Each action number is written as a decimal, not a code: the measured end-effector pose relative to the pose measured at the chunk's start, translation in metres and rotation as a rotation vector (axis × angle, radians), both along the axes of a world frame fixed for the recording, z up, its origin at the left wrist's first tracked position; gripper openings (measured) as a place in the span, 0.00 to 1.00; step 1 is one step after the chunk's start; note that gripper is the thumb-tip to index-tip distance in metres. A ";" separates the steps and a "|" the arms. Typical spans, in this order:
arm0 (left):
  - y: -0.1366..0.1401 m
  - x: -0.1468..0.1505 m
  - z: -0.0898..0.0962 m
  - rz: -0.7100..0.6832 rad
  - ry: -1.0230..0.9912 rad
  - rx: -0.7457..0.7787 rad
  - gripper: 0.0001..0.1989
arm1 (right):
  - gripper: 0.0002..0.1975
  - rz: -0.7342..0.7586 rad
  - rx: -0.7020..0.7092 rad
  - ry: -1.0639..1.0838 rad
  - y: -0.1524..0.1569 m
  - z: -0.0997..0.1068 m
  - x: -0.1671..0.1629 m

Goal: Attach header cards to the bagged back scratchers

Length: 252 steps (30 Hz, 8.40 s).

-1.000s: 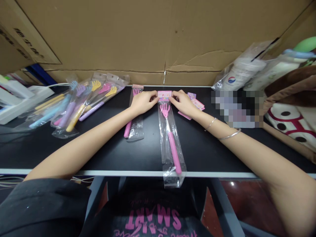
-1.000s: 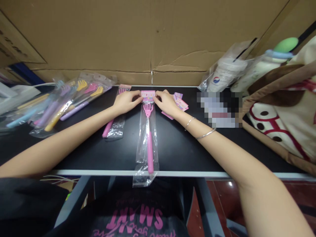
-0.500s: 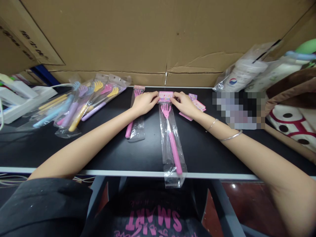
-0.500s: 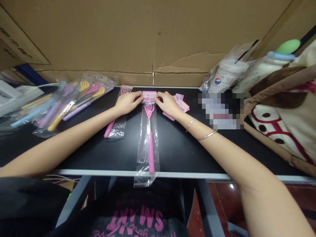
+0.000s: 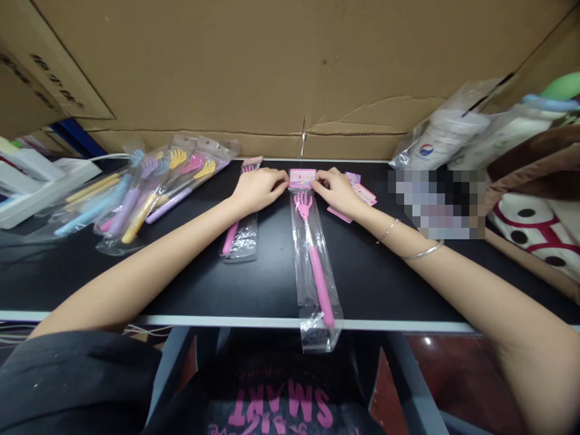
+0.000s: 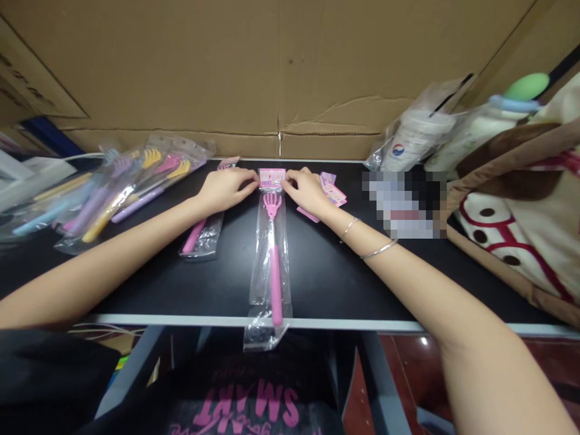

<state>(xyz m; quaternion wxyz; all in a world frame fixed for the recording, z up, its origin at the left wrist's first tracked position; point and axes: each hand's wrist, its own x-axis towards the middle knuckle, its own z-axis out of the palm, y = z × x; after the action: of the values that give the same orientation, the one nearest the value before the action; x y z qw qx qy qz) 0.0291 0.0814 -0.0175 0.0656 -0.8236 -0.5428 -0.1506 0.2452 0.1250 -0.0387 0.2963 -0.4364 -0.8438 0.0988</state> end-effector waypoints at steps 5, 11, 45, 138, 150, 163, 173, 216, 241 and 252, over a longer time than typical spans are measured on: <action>-0.006 0.003 0.002 -0.010 0.171 0.086 0.18 | 0.11 -0.076 -0.002 -0.031 -0.002 0.002 -0.001; -0.010 0.006 0.004 -0.028 0.228 0.116 0.18 | 0.13 -0.167 0.025 -0.093 -0.007 0.004 -0.003; -0.028 0.018 0.008 -0.131 0.300 0.138 0.18 | 0.17 -0.009 0.406 -0.497 -0.039 0.025 -0.012; -0.034 0.016 0.004 -0.133 0.384 -0.143 0.25 | 0.20 0.370 0.177 -0.388 -0.055 -0.002 -0.002; -0.035 0.016 0.001 -0.109 0.425 -0.128 0.26 | 0.20 0.391 0.104 -0.339 -0.055 -0.005 -0.003; -0.033 0.014 0.015 -0.090 0.509 -0.212 0.31 | 0.19 0.341 0.111 -0.365 -0.056 -0.005 -0.004; -0.043 0.028 0.015 -0.037 0.483 -0.085 0.20 | 0.19 0.380 0.147 -0.369 -0.057 -0.002 -0.003; -0.051 -0.163 0.044 0.717 0.309 -0.219 0.43 | 0.19 0.340 0.211 -0.448 -0.060 0.002 -0.004; -0.062 -0.104 0.063 0.508 -0.266 0.135 0.19 | 0.19 0.350 0.237 -0.440 -0.060 -0.001 -0.006; -0.040 -0.037 0.053 -0.064 -1.244 -0.243 0.16 | 0.19 0.397 0.130 -0.267 -0.054 -0.007 -0.006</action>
<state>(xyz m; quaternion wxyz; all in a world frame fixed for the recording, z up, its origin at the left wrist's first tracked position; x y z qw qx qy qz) -0.0078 0.0414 0.0352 -0.3605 -0.5993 -0.4678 -0.5404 0.2396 0.0709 -0.0453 0.1845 -0.2512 -0.9493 0.0419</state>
